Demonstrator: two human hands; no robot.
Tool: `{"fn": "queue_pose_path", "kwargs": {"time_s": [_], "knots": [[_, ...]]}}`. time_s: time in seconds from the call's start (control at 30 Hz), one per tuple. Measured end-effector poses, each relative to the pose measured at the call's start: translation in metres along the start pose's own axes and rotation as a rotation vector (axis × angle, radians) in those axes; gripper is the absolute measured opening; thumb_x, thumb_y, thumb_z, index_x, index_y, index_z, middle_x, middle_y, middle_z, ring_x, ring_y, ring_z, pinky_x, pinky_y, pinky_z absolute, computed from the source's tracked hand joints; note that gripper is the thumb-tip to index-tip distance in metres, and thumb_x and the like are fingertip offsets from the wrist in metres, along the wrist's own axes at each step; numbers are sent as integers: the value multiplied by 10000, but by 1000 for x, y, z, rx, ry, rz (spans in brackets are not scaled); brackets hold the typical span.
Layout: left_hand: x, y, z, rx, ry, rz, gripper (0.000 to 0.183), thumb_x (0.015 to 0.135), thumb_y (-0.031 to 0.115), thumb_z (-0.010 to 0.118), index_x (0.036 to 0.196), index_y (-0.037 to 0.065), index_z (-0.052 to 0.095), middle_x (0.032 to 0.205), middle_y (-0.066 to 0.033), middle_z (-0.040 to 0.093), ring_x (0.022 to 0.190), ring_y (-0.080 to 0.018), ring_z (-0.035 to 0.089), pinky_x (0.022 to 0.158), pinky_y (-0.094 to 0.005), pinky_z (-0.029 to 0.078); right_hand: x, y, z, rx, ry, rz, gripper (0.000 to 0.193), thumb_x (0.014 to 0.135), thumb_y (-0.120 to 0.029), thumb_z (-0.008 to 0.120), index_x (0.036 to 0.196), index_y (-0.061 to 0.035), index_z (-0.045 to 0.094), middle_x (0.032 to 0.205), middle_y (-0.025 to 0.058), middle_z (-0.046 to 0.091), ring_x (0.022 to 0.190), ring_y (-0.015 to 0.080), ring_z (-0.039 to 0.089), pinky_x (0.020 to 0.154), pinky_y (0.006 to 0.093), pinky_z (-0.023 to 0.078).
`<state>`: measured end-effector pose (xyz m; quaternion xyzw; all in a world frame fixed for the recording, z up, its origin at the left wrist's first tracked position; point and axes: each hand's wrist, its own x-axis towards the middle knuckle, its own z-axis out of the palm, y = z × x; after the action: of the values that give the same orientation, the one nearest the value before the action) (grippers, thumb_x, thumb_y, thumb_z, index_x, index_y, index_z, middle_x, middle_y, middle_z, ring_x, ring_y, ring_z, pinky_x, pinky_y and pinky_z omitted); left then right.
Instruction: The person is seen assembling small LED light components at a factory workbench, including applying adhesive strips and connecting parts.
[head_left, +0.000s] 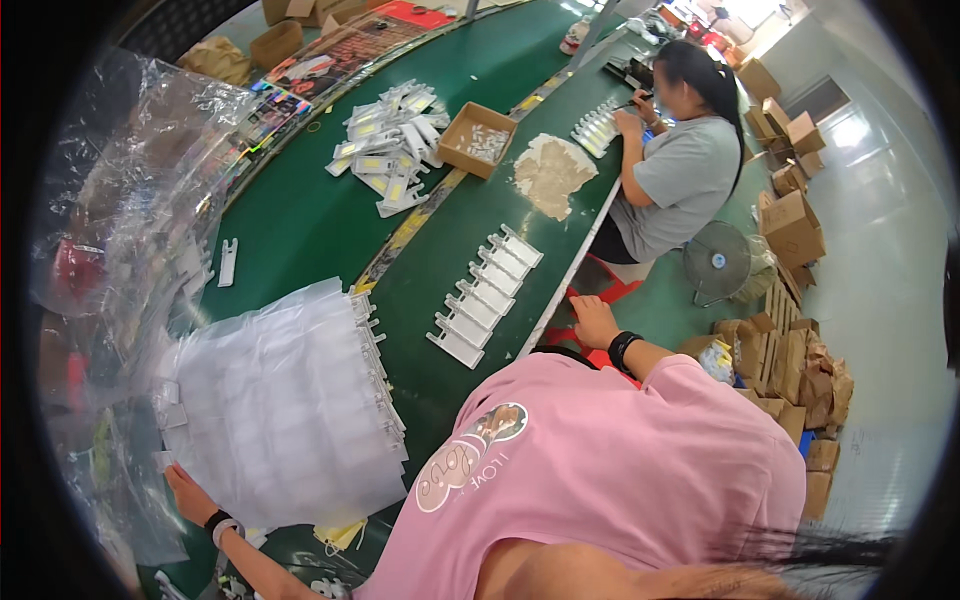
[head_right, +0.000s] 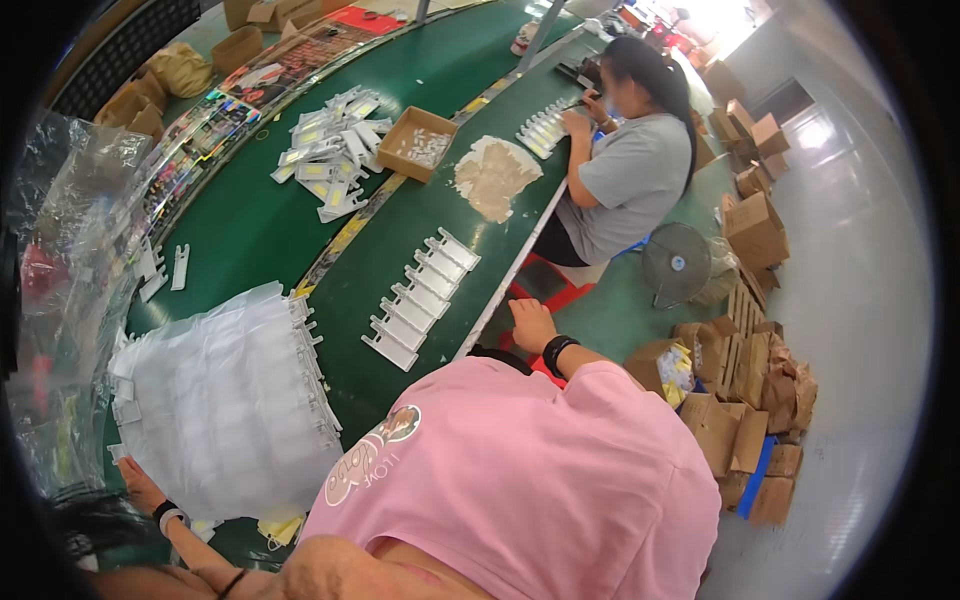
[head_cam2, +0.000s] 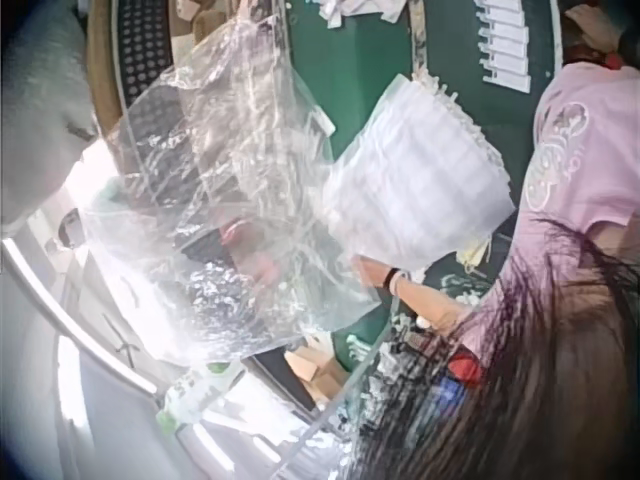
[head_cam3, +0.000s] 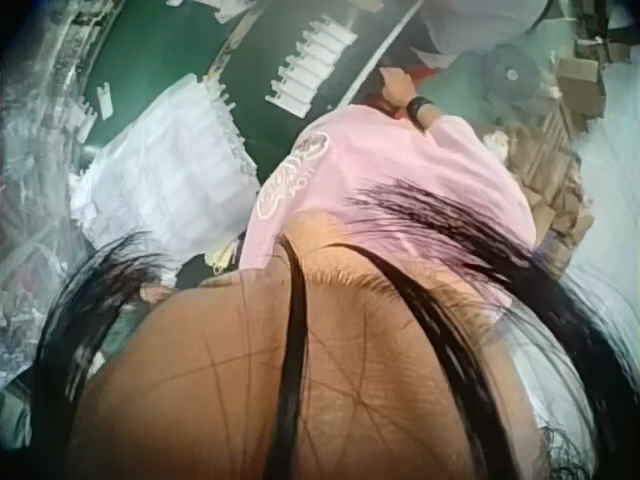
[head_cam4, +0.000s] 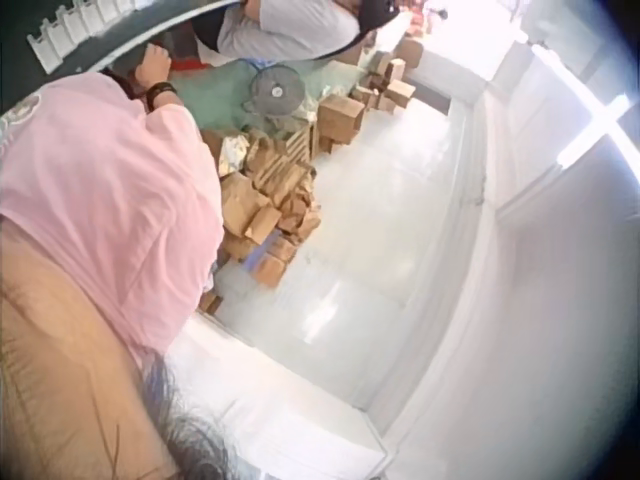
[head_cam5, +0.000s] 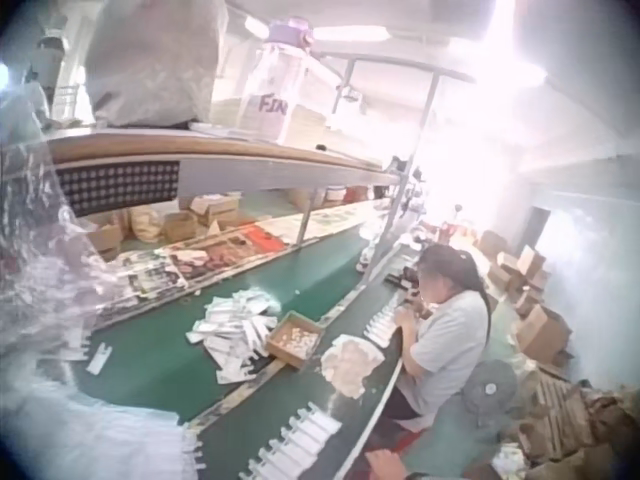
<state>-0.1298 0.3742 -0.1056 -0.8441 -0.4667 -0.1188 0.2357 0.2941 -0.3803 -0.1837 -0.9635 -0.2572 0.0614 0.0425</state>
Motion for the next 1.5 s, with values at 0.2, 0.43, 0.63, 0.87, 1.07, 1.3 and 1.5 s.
{"fn": "queue_pose_path", "kwargs": {"time_s": [0.2, 0.43, 0.63, 0.87, 1.07, 1.3, 1.5], "knots": [[-21, 27, -121, -386, 209, -25, 243, 988, 249, 506, 1138, 69, 569, 1035, -166, 662, 868, -345, 648, 690, -393, 514, 23, 12, 4, 113, 158, -18, 336, 691, -41, 589, 1026, -49, 563, 1009, 127, 567, 996, 325, 526, 844, 449, 429], [-63, 200, -250, -615, 189, 245, 189, 954, 131, 557, 1061, -15, 612, 970, -180, 664, 852, -304, 651, 746, -369, 502, 41, 43, -14, 331, 233, -93, 202, 712, -47, 614, 897, -62, 533, 883, 120, 531, 883, 320, 515, 759, 424, 433], [-72, 486, -306, -781, 58, 916, 120, 853, 194, 652, 821, 97, 590, 648, -77, 538, 555, -260, 540, 482, -383, 409, 85, 60, -36, 637, 288, -39, 220, 835, -139, 624, 1013, -30, 552, 903, 128, 542, 888, 311, 520, 786, 389, 424], [-112, 734, -286, -904, 43, 1177, 193, 886, 257, 594, 760, 141, 504, 627, 1, 520, 548, -157, 577, 439, -313, 427, 154, 86, -75, 1175, 191, -14, 362, 982, -214, 467, 1255, 24, 485, 1179, 176, 533, 1134, 283, 513, 985, 345, 385], [-155, 795, -269, -775, -53, 1181, 150, 838, 265, 611, 812, 146, 524, 681, 14, 526, 528, -150, 578, 430, -289, 454, 188, 120, -60, 1167, 54, -88, 424, 983, -225, 459, 1315, 38, 439, 1311, 206, 483, 1206, 325, 462, 1045, 373, 338], [-162, 762, -292, -805, -414, 933, 359, 790, 269, 688, 1079, 90, 573, 930, -35, 563, 875, -214, 568, 683, -369, 470, 205, 132, -52, 882, 53, -274, 438, 964, -277, 498, 1282, 22, 473, 1274, 212, 512, 1154, 378, 467, 1006, 433, 357], [-165, 733, -276, -658, -377, 940, 382, 717, 205, 718, 1044, 67, 577, 1063, -60, 561, 1036, -253, 523, 908, -413, 410, 208, 115, -59, 831, 23, -341, 396, 933, -267, 539, 1207, 19, 529, 1208, 202, 548, 1103, 383, 488, 958, 447, 383]]}}
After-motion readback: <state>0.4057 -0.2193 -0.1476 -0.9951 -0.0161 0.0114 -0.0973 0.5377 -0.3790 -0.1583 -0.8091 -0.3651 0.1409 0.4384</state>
